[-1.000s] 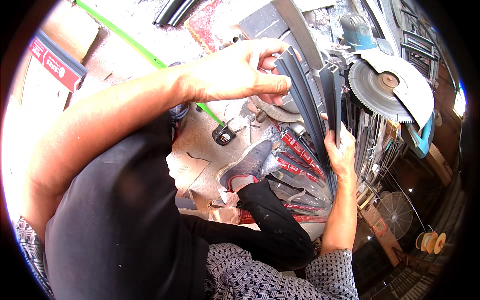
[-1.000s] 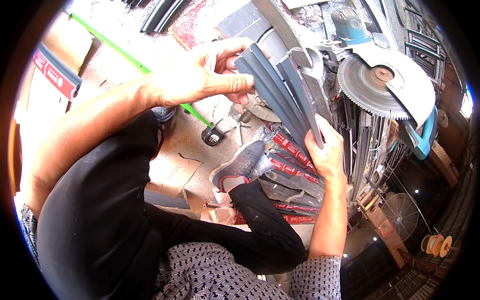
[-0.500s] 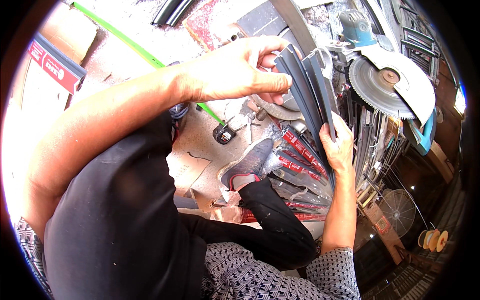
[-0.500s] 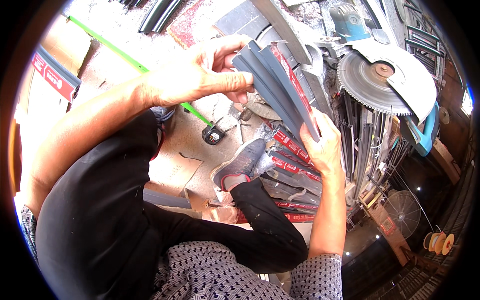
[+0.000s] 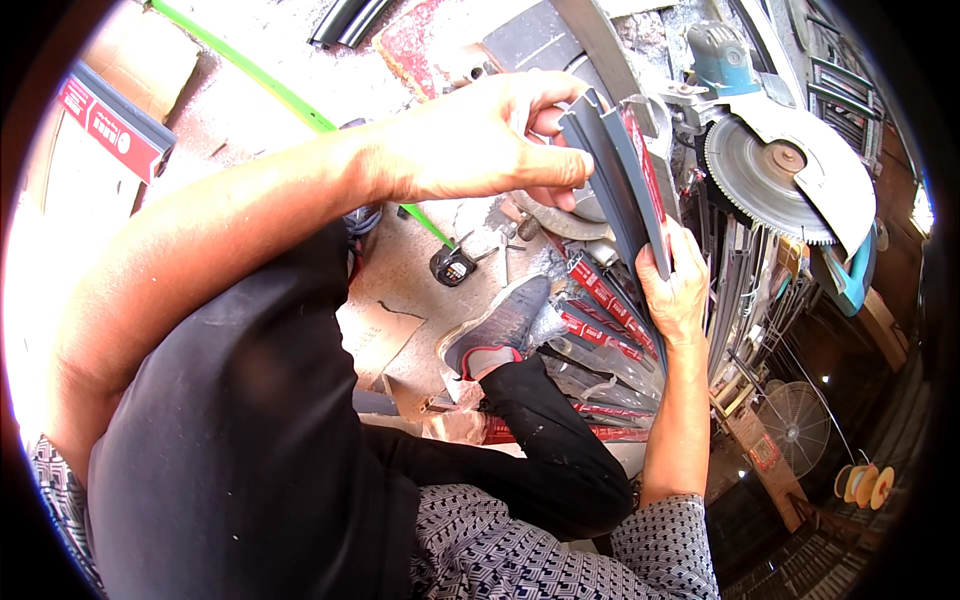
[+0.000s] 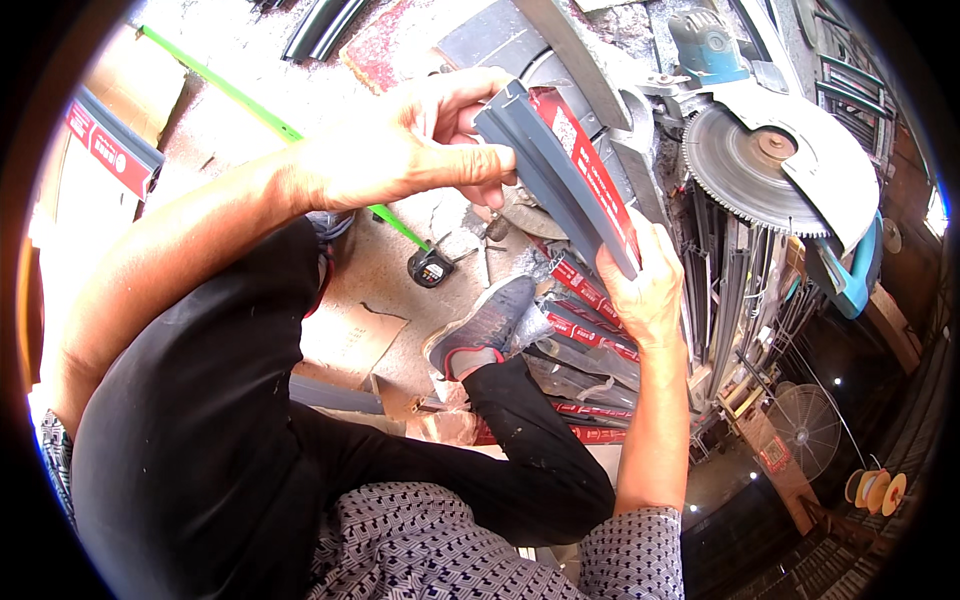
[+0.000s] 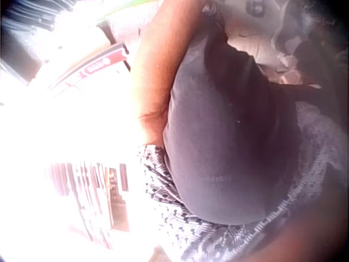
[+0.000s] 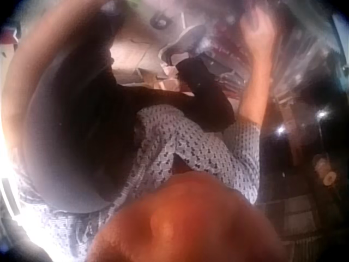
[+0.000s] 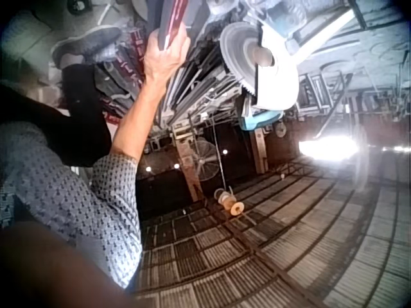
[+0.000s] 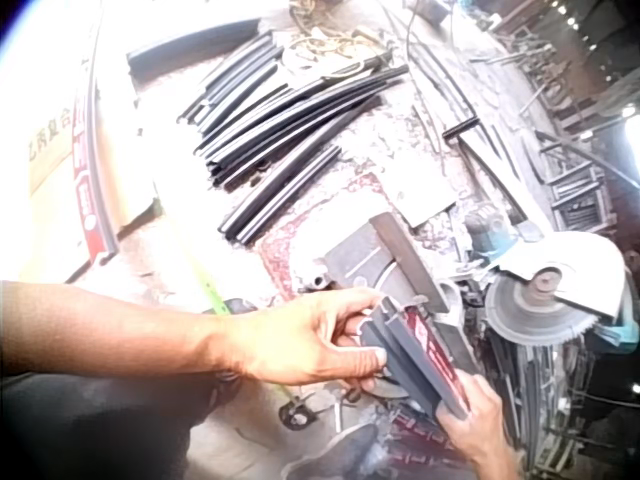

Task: The person measures a long profile with a tape measure and marks it with a marker. They then place the profile on a miter saw, align it with the blade, and prepare to cut it.

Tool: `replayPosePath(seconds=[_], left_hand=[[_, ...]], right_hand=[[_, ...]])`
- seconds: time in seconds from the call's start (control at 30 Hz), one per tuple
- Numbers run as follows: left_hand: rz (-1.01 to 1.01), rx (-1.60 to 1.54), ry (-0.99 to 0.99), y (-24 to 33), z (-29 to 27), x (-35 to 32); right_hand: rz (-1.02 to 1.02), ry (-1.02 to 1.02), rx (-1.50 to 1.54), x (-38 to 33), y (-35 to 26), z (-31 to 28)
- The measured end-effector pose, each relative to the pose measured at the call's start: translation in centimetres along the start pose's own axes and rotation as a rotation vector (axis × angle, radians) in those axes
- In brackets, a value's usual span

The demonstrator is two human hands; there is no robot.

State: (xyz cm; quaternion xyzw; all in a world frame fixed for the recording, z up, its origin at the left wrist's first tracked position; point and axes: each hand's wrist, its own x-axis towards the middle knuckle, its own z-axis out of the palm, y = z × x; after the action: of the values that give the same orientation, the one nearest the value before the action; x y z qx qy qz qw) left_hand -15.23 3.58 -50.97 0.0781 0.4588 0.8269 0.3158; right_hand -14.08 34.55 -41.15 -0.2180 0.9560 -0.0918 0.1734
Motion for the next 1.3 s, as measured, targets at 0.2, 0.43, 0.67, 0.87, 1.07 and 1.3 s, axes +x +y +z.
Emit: replayPosePath(seconds=[0.2, 0.43, 0.67, 0.87, 1.07, 1.3], left_hand=[[0.025, -0.078, -0.032, 0.7, 0.1, -0.1], [0.038, 0.025, 0.012, 0.3, 0.2, -0.2], [-0.023, 0.041, 0.029, 1.4, 0.4, -0.4], [0.000, 0.019, 0.043, 0.1, 0.2, 0.0], [0.007, -0.001, 0.036, 0.5, 0.5, -0.2], [-0.072, -0.097, 0.021, 1.7, 0.1, -0.7]], right_hand=[[0.000, 0.067, -0.070, -0.3, 0.5, 1.0], [0.123, 0.059, -0.071, -0.9, 0.6, 1.5], [0.096, 0.046, -0.118, -1.2, 0.3, 2.2], [0.037, 0.079, -0.100, -1.6, 1.1, 2.9], [0.027, 0.075, -0.023, -2.0, 1.8, 2.8], [-0.023, 0.086, -0.016, -2.4, 3.0, 3.0]])
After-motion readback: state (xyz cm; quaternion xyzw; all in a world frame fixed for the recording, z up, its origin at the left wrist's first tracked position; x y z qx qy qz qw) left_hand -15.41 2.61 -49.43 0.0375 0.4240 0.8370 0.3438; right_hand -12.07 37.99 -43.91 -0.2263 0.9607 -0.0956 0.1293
